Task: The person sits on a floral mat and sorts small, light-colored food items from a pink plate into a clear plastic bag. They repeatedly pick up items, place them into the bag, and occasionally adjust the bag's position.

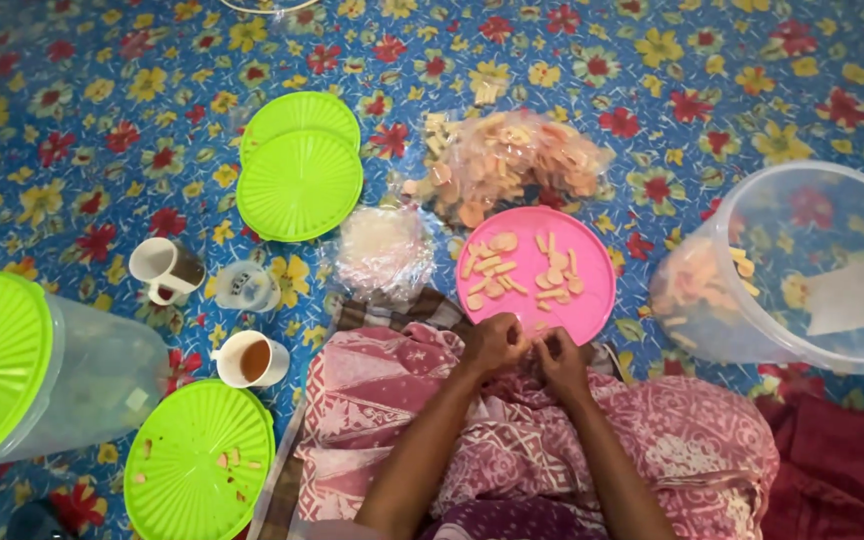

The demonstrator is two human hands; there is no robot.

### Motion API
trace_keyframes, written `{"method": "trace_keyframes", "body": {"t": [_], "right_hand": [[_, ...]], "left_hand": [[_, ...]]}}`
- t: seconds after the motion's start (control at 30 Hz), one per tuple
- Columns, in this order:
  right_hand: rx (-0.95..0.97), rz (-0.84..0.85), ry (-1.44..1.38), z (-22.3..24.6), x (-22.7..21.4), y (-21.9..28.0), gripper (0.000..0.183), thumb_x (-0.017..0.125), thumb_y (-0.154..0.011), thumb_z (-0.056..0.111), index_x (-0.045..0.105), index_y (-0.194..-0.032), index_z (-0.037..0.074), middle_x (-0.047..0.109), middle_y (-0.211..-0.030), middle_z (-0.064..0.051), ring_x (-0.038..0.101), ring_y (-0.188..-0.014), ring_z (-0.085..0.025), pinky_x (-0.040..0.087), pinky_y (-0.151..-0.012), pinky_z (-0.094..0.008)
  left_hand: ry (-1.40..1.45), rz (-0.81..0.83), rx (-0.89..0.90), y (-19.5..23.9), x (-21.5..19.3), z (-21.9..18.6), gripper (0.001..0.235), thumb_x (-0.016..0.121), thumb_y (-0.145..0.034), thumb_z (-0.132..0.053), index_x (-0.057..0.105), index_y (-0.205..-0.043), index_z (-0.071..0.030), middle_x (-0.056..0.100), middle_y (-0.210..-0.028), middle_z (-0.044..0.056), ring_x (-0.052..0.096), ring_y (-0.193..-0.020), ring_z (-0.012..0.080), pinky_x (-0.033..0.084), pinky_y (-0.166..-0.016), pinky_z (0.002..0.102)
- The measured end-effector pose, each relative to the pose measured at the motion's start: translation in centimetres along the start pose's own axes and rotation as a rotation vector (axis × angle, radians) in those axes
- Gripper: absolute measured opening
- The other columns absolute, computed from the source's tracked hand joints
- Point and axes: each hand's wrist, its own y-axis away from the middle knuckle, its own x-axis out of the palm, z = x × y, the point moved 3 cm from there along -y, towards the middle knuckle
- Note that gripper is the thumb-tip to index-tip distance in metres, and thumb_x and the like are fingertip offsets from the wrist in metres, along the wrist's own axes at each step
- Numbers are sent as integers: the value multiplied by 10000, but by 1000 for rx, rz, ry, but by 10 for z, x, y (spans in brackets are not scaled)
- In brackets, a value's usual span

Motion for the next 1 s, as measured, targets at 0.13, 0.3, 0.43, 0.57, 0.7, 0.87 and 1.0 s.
{"method": "trace_keyframes", "body": {"t": [0.13, 0.3, 0.43, 0.57, 0.7, 0.87, 1.0], "right_hand": [[-74, -142, 136, 29, -4, 3, 77, 711, -771, 106, 640, -797, 126, 661, -613, -49, 635, -555, -146, 474, -518, -237], [-313, -184, 283, 63, -9, 3, 168, 674, -760, 58, 664, -734, 224, 654, -727, 38, 650, -656, -152, 503, -588, -240], [-409, -177, 441, 58, -3, 3, 225, 672, -732, 57, 716, -766, 276, 669, -826, 78, 653, -670, -102, 522, -604, -225], [-300, -56, 107, 49, 1, 4, 282, 546, -768, -109, 726, -880, 77, 663, -864, -122, 651, -702, -250, 533, -652, -332], [-147, -62, -89, 44, -1, 3, 270, 530, -794, -114, 715, -926, 32, 663, -871, -140, 631, -711, -215, 509, -693, -362], [100, -72, -277, 83, -1, 17, 205, 566, -819, -35, 709, -939, 49, 678, -845, -76, 556, -702, -101, 480, -700, -275], [170, -78, -326, 78, 1, 19, 143, 593, -825, -5, 707, -886, 57, 692, -826, -80, 564, -683, -89, 476, -652, -249]], "left_hand": [[25, 37, -21, -1, -6, -5, 127, 652, -696, -191, 537, -680, -139, 581, -606, 57, 623, -606, 246, 495, -537, 324], [74, 43, -25, 1, 1, 4, 129, 656, -697, -188, 541, -692, -129, 578, -619, 63, 620, -612, 250, 491, -534, 324], [69, 33, -25, 0, 1, 0, 117, 652, -697, -180, 546, -689, -131, 578, -617, 65, 621, -610, 248, 497, -533, 323], [88, 40, -28, 1, 8, 6, 85, 641, -710, -182, 565, -700, -145, 587, -635, 56, 625, -630, 232, 504, -561, 308], [91, -77, 89, -5, 16, 14, 78, 660, -721, -176, 598, -763, -159, 580, -781, 41, 619, -744, 246, 517, -666, 303], [230, -218, 46, -12, -20, -7, 235, 702, -698, -210, 627, -920, -191, 528, -1034, 54, 576, -962, 265, 472, -844, 351], [563, -11, -283, -11, -17, -11, 398, 716, -756, -206, 609, -1138, -236, 651, -945, 47, 634, -781, 120, 513, -681, 225]]}}
